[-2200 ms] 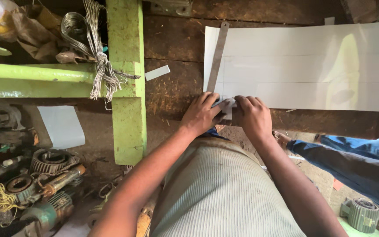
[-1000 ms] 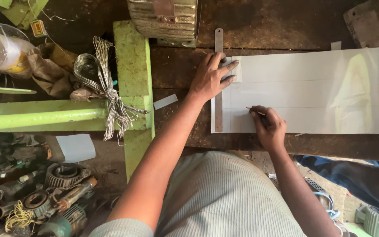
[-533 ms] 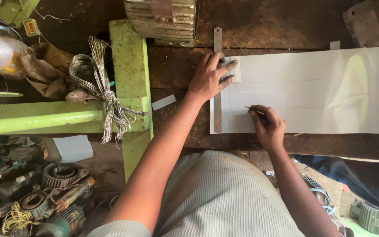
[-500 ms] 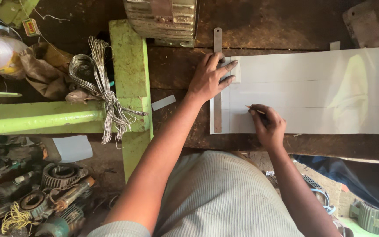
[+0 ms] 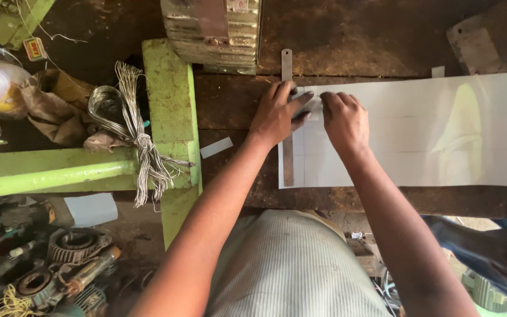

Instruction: The person lays a steel ruler across a white sheet on a workbench and draws straight lines with a marking tool, repositioning the ruler repeatedly to add a series of parallel and crossing lines across the sheet.

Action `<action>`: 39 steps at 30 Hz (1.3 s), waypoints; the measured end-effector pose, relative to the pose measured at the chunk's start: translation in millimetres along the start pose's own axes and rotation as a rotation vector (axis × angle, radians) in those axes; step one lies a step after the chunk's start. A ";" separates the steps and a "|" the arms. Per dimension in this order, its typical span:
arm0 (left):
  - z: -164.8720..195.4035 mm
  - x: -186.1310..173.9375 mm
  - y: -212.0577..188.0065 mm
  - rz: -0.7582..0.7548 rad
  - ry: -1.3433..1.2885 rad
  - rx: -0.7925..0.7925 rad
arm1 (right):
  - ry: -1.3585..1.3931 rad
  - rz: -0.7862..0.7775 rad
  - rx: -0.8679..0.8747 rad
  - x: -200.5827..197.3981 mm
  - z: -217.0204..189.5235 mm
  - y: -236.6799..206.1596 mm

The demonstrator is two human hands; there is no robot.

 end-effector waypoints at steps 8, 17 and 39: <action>-2.3 0.5 1.7 -0.004 -0.025 -0.006 | 0.034 0.024 0.075 11.3 15.5 3.2; 8.2 -4.5 -10.8 -0.120 0.009 -0.101 | 0.060 -0.043 0.065 -26.8 15.8 -69.7; 59.2 9.8 -25.2 -0.481 0.171 -0.058 | -0.225 -0.235 0.011 -56.4 47.2 -171.2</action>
Point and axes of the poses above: each hand's wrist, its own y-axis towards the middle knuckle, its own x-axis out of the palm, z = x × y, the point moved 3 cm from there along y, towards the middle knuckle, and after that the axes turned 13 degrees about x, right-handed, at the moved point
